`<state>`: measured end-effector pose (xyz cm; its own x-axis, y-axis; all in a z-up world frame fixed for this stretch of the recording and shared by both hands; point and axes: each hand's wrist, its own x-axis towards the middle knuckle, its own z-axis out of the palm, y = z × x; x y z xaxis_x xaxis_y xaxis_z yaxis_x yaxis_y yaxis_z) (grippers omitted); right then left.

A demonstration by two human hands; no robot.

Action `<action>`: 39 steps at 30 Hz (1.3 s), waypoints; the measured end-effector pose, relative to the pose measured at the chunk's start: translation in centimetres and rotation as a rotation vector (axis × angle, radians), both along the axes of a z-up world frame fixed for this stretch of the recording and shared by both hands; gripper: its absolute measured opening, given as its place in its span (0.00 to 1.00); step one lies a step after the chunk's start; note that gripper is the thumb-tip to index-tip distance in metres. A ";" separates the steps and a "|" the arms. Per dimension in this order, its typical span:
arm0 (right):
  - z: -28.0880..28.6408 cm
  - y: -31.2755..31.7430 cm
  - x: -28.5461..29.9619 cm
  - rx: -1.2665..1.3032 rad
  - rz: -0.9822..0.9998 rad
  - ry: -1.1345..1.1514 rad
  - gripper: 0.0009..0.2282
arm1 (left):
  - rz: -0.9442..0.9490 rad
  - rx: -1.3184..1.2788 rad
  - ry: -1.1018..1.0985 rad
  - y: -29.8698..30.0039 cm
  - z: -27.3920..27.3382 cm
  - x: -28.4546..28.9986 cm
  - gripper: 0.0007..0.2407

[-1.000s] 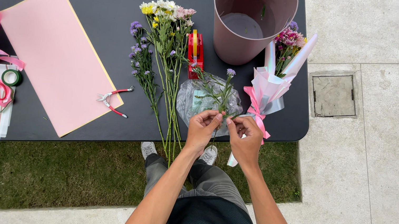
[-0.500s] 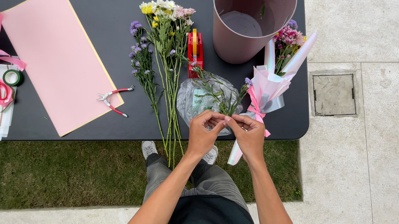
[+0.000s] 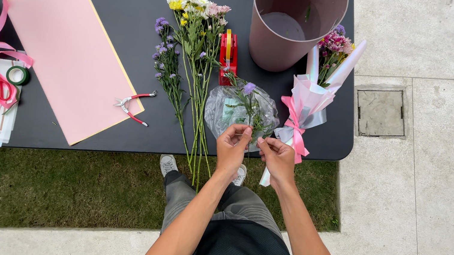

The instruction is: The person trims the stems of various flowers using shears, removes excess leaves from the stalks by hand, and organizes the flowers on a table.

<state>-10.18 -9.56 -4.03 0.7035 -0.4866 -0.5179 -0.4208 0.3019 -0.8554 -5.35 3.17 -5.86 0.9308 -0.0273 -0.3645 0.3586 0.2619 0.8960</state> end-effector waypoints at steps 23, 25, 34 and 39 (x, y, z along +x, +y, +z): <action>-0.2 -1.2 2.9 -0.401 0.422 -0.206 0.10 | -0.201 0.058 0.170 4.4 -0.5 1.7 0.09; -0.2 -1.3 2.9 -0.302 0.445 -0.274 0.09 | -0.238 0.048 0.169 4.3 -0.3 2.0 0.09; -2.8 -2.6 3.3 -0.297 0.457 -0.257 0.06 | -0.157 -0.027 0.250 2.7 -1.8 3.1 0.07; -4.1 -3.3 3.5 -0.608 0.500 -0.170 0.04 | -0.039 0.165 0.246 3.5 -0.7 4.3 0.06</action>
<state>-6.65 -12.82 -8.09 0.9581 -0.2555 -0.1296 -0.2321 -0.4272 -0.8739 -1.06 6.65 -6.59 0.8134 0.0165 -0.5814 0.5771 0.1018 0.8103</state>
